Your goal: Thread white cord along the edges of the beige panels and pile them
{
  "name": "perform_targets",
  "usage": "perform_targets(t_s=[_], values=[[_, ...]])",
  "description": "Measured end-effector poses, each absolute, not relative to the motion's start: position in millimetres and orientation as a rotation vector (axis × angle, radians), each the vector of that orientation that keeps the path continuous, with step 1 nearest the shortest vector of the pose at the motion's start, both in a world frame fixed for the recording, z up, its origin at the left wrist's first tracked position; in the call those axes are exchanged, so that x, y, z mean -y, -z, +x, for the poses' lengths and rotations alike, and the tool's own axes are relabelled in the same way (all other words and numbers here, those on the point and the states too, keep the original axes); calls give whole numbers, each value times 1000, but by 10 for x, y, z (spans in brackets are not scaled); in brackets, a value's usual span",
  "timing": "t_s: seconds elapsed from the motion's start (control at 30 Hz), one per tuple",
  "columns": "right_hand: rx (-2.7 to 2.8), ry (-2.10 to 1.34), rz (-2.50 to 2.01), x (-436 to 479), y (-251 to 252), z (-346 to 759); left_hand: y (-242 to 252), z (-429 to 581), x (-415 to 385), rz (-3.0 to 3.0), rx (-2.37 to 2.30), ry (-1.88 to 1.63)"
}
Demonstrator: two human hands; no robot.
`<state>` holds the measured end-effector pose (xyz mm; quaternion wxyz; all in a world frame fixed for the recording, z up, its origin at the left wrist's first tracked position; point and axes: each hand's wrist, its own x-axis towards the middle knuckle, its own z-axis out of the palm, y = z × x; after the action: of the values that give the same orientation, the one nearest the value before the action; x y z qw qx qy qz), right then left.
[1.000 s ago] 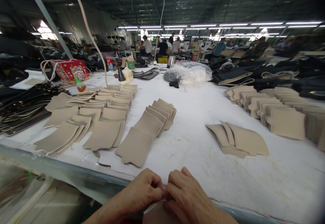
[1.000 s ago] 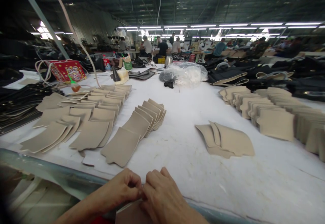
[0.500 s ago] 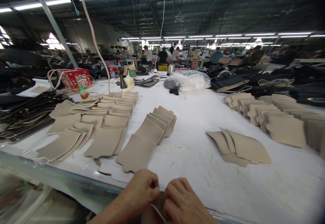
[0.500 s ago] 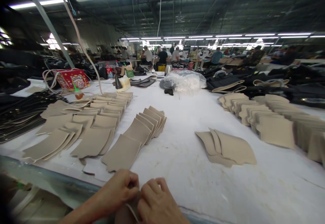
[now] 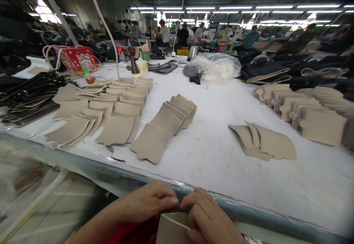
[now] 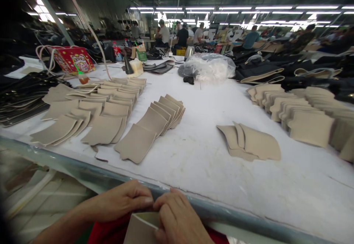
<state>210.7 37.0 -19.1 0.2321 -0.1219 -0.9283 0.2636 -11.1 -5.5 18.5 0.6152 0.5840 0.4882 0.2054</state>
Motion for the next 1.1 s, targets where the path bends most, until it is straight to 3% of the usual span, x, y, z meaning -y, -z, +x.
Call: perform_targets(t_s=[0.3, 0.83, 1.1], values=[[2665, -908, -582, -356, 96, 2032, -262, -154, 371, 1358, -1403, -393], [2719, -1214, -724, -366, -159, 2066, -240, -61, 350, 1308, -1367, -435], [2667, -1260, -701, -385, -235, 2094, -219, 59, 273, 1628, -1292, -465]])
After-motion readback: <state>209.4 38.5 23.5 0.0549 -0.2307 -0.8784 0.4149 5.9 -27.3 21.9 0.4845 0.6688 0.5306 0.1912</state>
